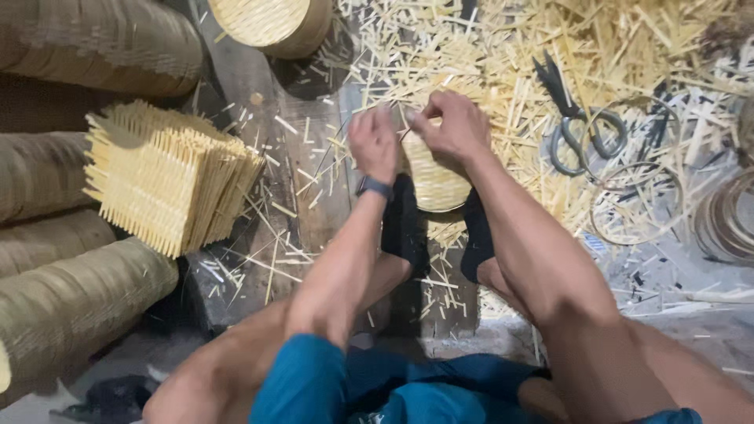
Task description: The person repeatedly picks up woven bamboo basket bases, places them on a wooden block, and uses shears to trim the protruding edges of the rims. After trimming, the person stacks the finished pieces on a nearby pile.
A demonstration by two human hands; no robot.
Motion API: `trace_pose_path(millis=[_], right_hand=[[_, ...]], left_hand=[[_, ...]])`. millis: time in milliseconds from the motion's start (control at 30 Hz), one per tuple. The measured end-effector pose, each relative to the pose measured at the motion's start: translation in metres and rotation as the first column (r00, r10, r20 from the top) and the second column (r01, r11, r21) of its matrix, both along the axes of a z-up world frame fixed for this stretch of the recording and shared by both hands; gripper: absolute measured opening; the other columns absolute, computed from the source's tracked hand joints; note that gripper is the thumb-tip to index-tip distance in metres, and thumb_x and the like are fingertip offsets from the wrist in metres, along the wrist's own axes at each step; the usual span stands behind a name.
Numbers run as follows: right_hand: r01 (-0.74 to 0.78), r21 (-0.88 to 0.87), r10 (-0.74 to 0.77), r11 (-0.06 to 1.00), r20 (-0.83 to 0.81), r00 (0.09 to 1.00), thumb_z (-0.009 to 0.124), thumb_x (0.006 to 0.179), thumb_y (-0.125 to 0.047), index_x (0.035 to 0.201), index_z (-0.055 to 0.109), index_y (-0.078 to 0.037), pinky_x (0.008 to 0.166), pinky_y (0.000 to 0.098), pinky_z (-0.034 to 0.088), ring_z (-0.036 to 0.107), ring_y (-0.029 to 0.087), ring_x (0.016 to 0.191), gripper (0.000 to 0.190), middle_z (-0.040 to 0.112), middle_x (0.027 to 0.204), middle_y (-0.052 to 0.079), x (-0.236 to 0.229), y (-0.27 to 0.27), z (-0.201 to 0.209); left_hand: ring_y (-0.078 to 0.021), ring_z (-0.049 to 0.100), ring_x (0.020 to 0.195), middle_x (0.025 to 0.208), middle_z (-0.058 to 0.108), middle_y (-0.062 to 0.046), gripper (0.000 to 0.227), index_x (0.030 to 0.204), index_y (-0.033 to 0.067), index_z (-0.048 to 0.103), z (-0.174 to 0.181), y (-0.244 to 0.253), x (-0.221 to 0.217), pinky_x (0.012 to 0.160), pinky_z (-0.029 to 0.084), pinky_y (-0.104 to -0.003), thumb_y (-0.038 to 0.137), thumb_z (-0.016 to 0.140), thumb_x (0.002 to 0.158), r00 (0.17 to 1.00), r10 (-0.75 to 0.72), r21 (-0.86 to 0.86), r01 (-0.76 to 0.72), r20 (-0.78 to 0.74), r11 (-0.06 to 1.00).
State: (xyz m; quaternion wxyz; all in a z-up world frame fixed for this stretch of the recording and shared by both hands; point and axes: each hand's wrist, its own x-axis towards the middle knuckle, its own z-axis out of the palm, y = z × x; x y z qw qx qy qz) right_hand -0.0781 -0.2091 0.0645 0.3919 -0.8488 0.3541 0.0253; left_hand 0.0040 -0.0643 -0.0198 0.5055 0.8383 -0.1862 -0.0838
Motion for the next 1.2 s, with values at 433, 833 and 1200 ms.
trace_pose_path(millis=[433, 833, 1200], right_hand=[[0.283, 0.063, -0.289, 0.957, 0.292, 0.912, 0.073, 0.099, -0.032, 0.108, 0.072, -0.008, 0.087, 0.0407, 0.050, 0.066, 0.030, 0.096, 0.026, 0.067, 0.106, 0.014, -0.025, -0.026, 0.017], [-0.108, -0.114, 0.044, 0.988, -0.463, 0.886, 0.063, 0.102, -0.038, 0.115, 0.077, -0.009, 0.092, 0.0488, 0.056, 0.073, 0.029, 0.096, 0.035, 0.077, 0.109, 0.015, -0.274, -0.109, 0.103], [0.200, -0.683, -0.247, 0.703, 0.029, 0.969, 0.072, 0.095, -0.015, 0.128, 0.058, 0.010, 0.111, 0.0539, 0.037, 0.046, 0.047, 0.132, 0.044, 0.052, 0.138, 0.035, -0.285, -0.058, -0.121]], left_hand=[[-0.0180, 0.076, 0.079, 0.091, 0.082, -0.013, 0.040, 0.098, 0.0023, 0.083, 0.003, 0.017, 0.040, 0.075, 0.059, -0.030, 0.030, 0.090, 0.071, 0.913, -0.161, 0.337, 0.296, -0.375, 0.894], [-0.0267, 0.066, 0.094, 0.093, 0.065, -0.008, 0.019, 0.109, 0.0111, 0.065, 0.088, 0.000, -0.046, 0.087, 0.054, -0.038, 0.004, 0.076, 0.095, 0.583, -0.775, 0.336, 0.698, 0.246, 0.632], [-0.0372, 0.055, 0.116, 0.122, 0.058, -0.019, 0.057, 0.123, 0.0030, 0.055, 0.074, 0.072, -0.085, 0.097, 0.044, -0.049, 0.027, 0.082, 0.078, 0.860, -0.451, 0.500, 0.290, 0.237, 0.816]])
